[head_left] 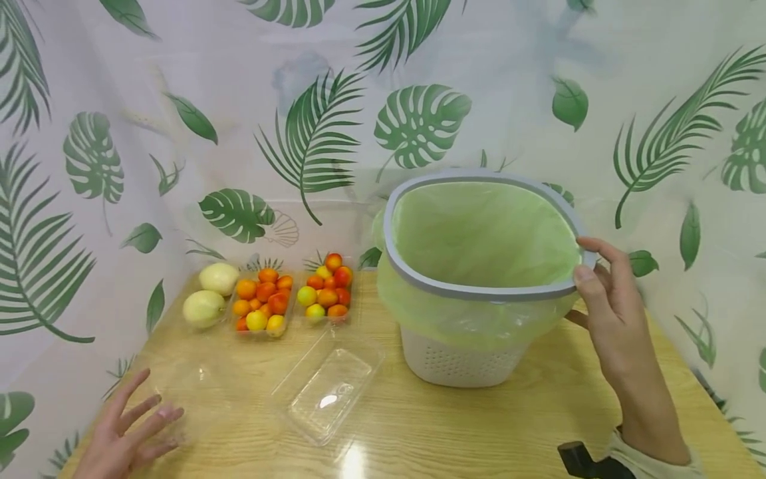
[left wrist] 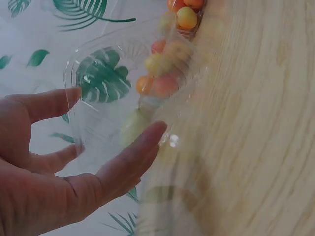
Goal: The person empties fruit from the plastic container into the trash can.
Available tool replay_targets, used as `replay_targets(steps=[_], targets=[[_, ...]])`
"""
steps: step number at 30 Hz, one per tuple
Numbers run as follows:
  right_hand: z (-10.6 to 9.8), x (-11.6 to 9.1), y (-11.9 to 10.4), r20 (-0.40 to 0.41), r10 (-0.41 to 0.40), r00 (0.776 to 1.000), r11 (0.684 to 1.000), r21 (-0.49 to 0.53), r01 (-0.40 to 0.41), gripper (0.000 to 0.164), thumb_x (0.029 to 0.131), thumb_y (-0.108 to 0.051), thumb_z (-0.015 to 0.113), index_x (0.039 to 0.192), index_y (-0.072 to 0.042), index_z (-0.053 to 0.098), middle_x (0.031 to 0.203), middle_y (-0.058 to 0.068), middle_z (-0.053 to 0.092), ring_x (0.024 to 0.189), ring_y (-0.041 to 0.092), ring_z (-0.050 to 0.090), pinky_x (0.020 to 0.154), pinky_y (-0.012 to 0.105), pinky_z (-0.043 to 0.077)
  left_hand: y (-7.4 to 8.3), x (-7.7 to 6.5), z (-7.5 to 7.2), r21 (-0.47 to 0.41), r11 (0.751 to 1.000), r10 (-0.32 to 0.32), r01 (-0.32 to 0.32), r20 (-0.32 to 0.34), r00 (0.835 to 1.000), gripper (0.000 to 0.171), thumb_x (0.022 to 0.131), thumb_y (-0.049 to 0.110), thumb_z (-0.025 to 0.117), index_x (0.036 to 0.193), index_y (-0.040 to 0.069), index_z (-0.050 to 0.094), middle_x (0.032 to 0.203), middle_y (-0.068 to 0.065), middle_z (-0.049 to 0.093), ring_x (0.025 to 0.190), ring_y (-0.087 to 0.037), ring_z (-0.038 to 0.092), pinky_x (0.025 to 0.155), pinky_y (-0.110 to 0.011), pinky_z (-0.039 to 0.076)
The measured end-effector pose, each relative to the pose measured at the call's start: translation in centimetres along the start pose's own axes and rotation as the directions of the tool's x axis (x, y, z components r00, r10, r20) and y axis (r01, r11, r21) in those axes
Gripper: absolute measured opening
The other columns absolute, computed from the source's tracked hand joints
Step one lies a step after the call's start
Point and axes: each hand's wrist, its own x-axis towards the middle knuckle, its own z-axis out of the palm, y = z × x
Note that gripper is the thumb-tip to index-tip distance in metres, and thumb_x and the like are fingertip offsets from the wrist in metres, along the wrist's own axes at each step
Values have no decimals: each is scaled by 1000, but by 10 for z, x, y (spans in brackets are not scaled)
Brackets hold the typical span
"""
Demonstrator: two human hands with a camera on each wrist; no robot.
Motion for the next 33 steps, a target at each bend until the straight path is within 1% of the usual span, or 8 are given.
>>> replay_targets(steps=[9,13,16,20,23,27,29,33], targets=[[0,1,-2,4,-12,1000,1000,1,12,46,110,-21,42,156,-18,37,134,15,53,118,19,55,77,15,54,-12,0,-12,19,993,-115,115,-25,993,89,105,14,59,163,11,-9,165,-31,-13,98,-3,63,88,-50,59],[-1,2,-1,3,-4,1000,1000,-3,4,47,111,-22,42,157,-19,36,140,17,49,120,20,53,76,15,54,-6,-3,-13,93,988,-112,119,-75,991,90,105,18,61,163,9,-7,164,-32,-15,126,-42,53,86,-46,61],[-2,3,0,6,4,1000,1000,-3,-4,47,111,-22,42,157,-19,36,144,19,46,123,21,52,75,15,53,2,-6,-14,198,973,-101,121,-112,989,91,105,24,61,163,8,-7,163,-33,-19,142,-65,17,84,-40,61],[-2,4,1,15,3,1000,1000,13,-4,47,110,-22,42,157,-19,36,144,19,46,123,22,51,75,15,53,11,-14,-5,470,882,123,-25,-178,976,80,105,26,61,161,-4,12,159,-43,4,135,-68,24,91,-49,57],[-1,5,1,18,-1,1000,1000,13,0,47,110,-22,43,157,-18,36,135,16,51,120,21,53,75,15,54,22,-19,12,591,800,315,-107,-261,913,65,104,20,62,155,-5,31,154,-39,26,132,-62,34,97,-57,51],[-2,5,2,14,-1,1000,1000,15,1,47,110,-22,43,156,-18,36,130,13,54,117,18,54,75,16,54,47,-15,40,515,836,410,-191,-355,840,51,103,15,63,151,6,46,149,-12,47,133,-22,47,97,-22,50],[-2,5,2,9,0,1000,1000,19,0,46,110,-22,43,156,-18,36,131,12,54,117,17,55,75,16,54,58,-10,53,473,839,454,-267,-339,824,47,103,12,63,147,9,51,141,4,55,124,-4,51,88,-5,43],[-1,6,2,7,0,1000,1000,27,0,46,110,-21,43,156,-17,37,133,12,53,117,18,55,75,16,54,77,3,75,403,818,526,-411,-234,818,42,102,5,62,143,3,52,130,13,60,117,1,58,90,-8,47]])
